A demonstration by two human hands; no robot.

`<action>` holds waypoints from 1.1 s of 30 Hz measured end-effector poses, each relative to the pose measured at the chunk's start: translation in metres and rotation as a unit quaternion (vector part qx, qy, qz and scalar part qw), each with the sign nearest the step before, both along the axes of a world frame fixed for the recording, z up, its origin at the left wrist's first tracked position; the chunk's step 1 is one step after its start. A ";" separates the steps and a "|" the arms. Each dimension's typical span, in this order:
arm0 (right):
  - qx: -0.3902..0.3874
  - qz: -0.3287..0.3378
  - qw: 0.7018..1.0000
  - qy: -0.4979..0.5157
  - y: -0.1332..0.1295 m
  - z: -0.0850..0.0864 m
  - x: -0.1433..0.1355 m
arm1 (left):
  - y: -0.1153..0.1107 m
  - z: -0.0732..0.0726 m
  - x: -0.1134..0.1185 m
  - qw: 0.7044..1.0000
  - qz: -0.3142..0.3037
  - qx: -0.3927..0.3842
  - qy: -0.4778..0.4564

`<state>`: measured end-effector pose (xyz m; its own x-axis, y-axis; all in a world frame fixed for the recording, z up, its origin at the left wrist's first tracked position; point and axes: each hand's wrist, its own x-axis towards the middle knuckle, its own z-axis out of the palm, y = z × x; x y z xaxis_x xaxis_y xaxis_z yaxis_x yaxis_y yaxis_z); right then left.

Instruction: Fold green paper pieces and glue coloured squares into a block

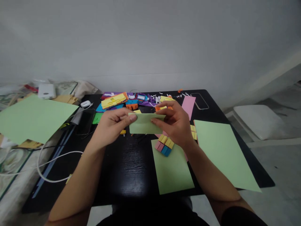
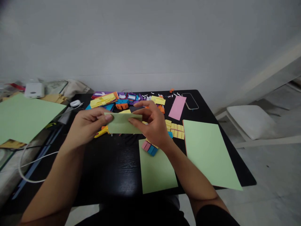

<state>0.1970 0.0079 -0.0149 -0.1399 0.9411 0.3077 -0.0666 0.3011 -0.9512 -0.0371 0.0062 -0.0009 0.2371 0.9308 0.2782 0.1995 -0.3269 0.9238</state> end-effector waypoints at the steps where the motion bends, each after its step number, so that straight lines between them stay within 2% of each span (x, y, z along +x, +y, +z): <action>1: -0.010 0.000 1.000 0.007 -0.001 0.000 0.000 | 0.000 0.001 -0.003 0.999 -0.032 -0.004 0.017; 3: -0.013 0.014 1.000 0.004 -0.003 0.000 0.002 | 0.000 0.002 -0.005 0.997 -0.059 -0.003 0.052; 7: 0.020 0.060 0.996 -0.064 -0.006 -0.003 0.002 | -0.006 0.003 0.004 0.996 -0.037 0.042 0.071; 10: 0.029 0.054 0.996 -0.063 -0.007 -0.006 -0.001 | -0.009 0.001 0.013 0.996 -0.013 0.061 0.066; 15: -0.009 0.020 1.000 0.013 -0.004 -0.008 -0.003 | -0.008 -0.004 0.018 0.997 0.056 0.026 -0.051; 19: -0.058 0.022 0.998 0.025 -0.002 -0.005 -0.001 | -0.006 -0.006 0.020 0.995 0.032 0.000 -0.098; 23: -0.044 0.013 0.999 0.016 -0.003 -0.002 -0.001 | -0.007 -0.008 0.023 0.995 0.013 0.017 -0.096; 28: -0.025 -0.007 1.000 0.009 -0.009 0.001 0.000 | -0.012 -0.009 0.023 0.995 0.036 0.072 -0.057; 33: -0.006 0.010 1.000 0.013 -0.016 0.010 0.004 | -0.017 -0.005 0.017 0.992 0.042 0.116 -0.028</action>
